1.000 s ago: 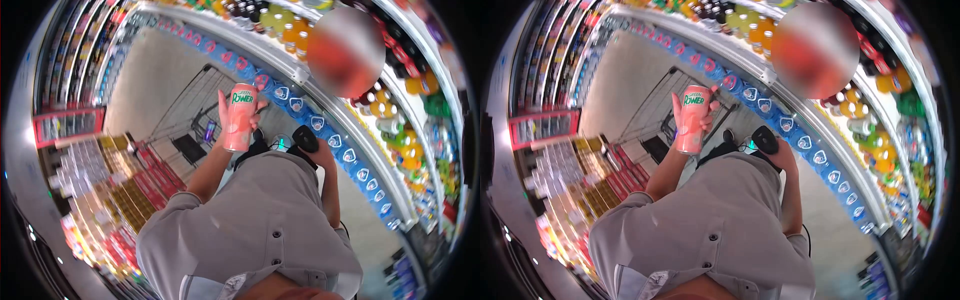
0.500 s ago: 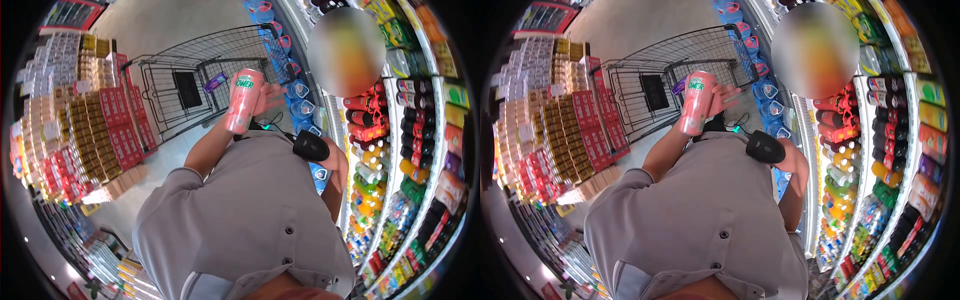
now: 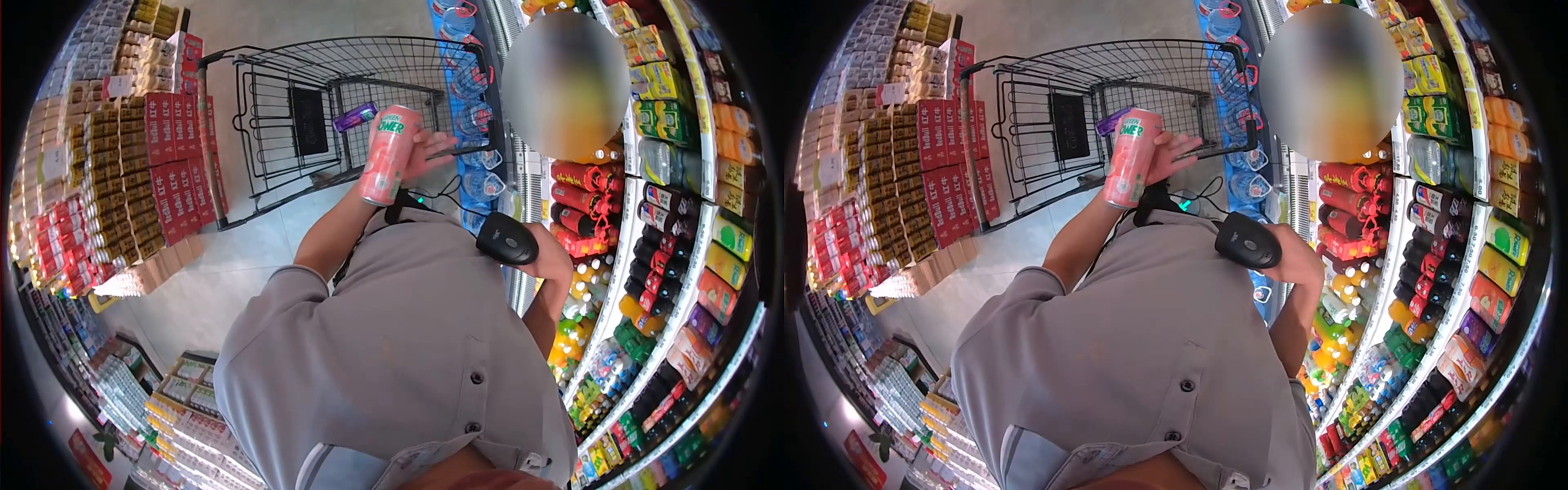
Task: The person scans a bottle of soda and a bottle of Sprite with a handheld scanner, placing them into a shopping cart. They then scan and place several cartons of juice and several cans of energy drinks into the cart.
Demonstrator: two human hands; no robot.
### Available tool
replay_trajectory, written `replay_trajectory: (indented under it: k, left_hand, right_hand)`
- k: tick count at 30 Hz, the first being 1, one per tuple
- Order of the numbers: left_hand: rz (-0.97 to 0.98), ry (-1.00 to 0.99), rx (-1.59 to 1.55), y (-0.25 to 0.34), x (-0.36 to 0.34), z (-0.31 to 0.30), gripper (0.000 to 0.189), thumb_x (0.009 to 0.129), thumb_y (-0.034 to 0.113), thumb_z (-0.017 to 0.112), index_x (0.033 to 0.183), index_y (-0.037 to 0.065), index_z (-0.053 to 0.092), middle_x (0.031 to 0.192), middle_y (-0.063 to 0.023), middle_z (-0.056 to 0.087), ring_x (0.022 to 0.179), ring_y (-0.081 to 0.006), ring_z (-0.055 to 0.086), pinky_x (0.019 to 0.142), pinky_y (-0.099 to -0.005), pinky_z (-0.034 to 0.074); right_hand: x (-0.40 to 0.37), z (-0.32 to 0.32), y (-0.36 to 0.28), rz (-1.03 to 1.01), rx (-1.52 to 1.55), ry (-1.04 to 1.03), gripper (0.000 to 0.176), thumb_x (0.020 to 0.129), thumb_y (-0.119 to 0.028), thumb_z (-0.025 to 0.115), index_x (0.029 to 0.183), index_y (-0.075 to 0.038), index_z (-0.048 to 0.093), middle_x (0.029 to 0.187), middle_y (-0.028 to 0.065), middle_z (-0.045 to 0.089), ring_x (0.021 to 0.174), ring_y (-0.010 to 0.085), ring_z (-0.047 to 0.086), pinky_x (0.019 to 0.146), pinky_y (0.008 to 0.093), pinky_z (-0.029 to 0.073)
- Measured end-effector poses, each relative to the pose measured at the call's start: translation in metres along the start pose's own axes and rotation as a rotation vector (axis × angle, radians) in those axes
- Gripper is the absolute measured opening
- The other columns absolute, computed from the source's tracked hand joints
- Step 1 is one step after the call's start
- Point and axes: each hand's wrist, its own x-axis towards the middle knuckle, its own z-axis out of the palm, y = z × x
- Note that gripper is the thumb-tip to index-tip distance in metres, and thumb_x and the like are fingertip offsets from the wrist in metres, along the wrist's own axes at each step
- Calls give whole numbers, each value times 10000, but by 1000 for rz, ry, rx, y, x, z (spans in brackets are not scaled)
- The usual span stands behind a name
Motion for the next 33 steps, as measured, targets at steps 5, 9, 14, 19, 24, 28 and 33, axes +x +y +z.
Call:
replay_trajectory:
  k: [5,9,14,19,24,28,33]
  left_hand:
    - [-67,61,-101,39,-4,24,345,932,428,681,968,90,621,1196,-154,672,1368,-353,488,1168,-554,320]
    - [-173,730,637,87,-3,-22,759,867,687,581,1195,2,585,1018,-196,669,1093,-377,649,946,-491,532]
    - [-404,933,1998,125,-20,-171,914,775,587,765,1374,-38,473,1220,-269,656,1110,-405,655,942,-441,521]
    - [-471,21,2333,133,-55,-321,357,813,390,756,960,92,624,894,-109,680,942,-311,671,892,-437,533]
    - [-639,811,2155,84,-48,-258,698,772,477,754,1145,-92,596,1201,-314,635,1176,-446,621,1024,-512,481]
    - [-1167,381,1942,97,-27,-304,391,940,310,581,1143,-25,589,1005,-228,700,908,-350,712,710,-482,587]
    - [-738,896,1302,72,44,-245,202,934,187,610,1065,32,614,905,-121,684,729,-239,671,605,-391,557]
  right_hand:
    - [16,5,-7,-27,127,181,415,673,-56,809,1053,17,660,872,134,712,807,235,687,739,335,516]
    - [20,18,-16,204,236,420,329,770,-61,857,1049,2,693,915,65,749,822,134,679,771,302,530]
    - [31,38,-23,328,324,579,483,746,-227,904,1110,17,702,953,104,750,926,171,705,849,327,544]
    - [3,75,7,448,340,511,443,758,-327,806,1060,-20,701,909,134,729,841,205,680,796,363,532]
    - [-37,86,-26,297,442,717,328,808,-256,840,988,-19,703,871,95,716,791,174,633,742,347,507]
    - [-63,115,-11,377,501,926,320,818,-253,848,970,-13,700,837,76,703,766,143,594,739,321,503]
    - [-90,132,-5,474,607,1187,374,822,-282,854,1064,-30,718,944,92,743,905,138,683,820,332,536]
